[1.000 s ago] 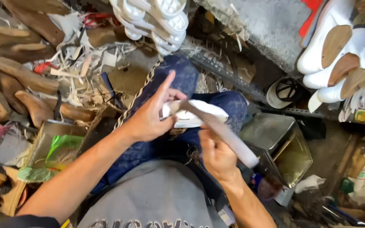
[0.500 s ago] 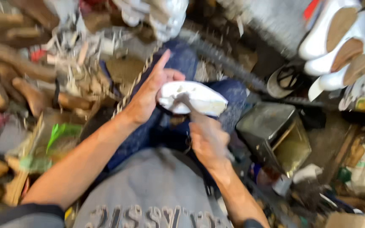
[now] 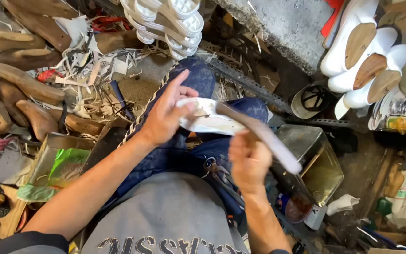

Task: The person sits on the floor and uses pliers to pull out nails from the sole of a white shoe. They then use a hammer to tap the sole and remove remaining nails, repeating the process of pulling and hammering to clear the sole.

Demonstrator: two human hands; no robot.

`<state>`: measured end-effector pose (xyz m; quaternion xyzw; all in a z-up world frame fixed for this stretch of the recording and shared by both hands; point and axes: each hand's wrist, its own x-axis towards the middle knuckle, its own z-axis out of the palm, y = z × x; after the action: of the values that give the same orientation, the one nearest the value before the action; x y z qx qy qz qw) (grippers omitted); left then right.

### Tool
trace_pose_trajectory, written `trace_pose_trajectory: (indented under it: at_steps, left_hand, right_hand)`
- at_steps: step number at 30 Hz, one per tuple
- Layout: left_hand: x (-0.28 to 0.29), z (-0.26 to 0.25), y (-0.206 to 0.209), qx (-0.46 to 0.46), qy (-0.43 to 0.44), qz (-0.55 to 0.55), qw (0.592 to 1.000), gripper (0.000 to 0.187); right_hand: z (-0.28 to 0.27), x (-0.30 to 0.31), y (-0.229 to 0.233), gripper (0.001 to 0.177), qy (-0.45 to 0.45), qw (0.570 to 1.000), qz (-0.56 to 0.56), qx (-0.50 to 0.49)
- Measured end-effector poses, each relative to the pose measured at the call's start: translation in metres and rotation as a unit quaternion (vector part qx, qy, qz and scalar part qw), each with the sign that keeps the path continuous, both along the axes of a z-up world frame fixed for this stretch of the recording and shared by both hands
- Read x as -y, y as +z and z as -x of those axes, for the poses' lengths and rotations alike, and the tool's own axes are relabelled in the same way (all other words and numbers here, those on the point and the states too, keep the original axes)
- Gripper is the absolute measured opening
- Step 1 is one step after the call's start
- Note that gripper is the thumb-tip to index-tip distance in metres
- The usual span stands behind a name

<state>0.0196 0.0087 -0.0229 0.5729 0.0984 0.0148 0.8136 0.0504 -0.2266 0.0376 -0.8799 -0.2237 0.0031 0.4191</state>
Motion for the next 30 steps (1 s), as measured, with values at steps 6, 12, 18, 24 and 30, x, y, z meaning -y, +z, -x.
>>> trace_pose_trajectory:
  at_steps: [6, 12, 18, 24, 30]
  left_hand:
    - [-0.001, 0.019, 0.004, 0.092, -0.007, -0.251, 0.963, 0.076]
    - [0.01, 0.02, -0.01, 0.197, 0.063, -0.46, 0.863, 0.051]
    - [0.008, 0.013, -0.014, 0.246, 0.104, -0.442, 0.856, 0.01]
    - [0.006, 0.006, -0.021, 0.303, 0.113, -0.399, 0.858, 0.009]
    - [0.003, 0.001, -0.025, 0.328, 0.102, -0.355, 0.869, 0.006]
  right_hand:
    - [-0.016, 0.031, 0.008, 0.017, -0.109, 0.987, -0.102, -0.054]
    - [-0.022, 0.023, 0.027, 0.025, -0.137, 0.984, -0.047, -0.106]
    - [-0.04, 0.025, 0.031, 0.041, -0.098, 0.994, -0.006, 0.045]
    - [-0.031, 0.02, 0.007, 0.014, -0.014, 0.973, -0.124, -0.195]
    - [-0.031, 0.01, -0.011, 0.011, 0.167, 0.985, -0.009, -0.051]
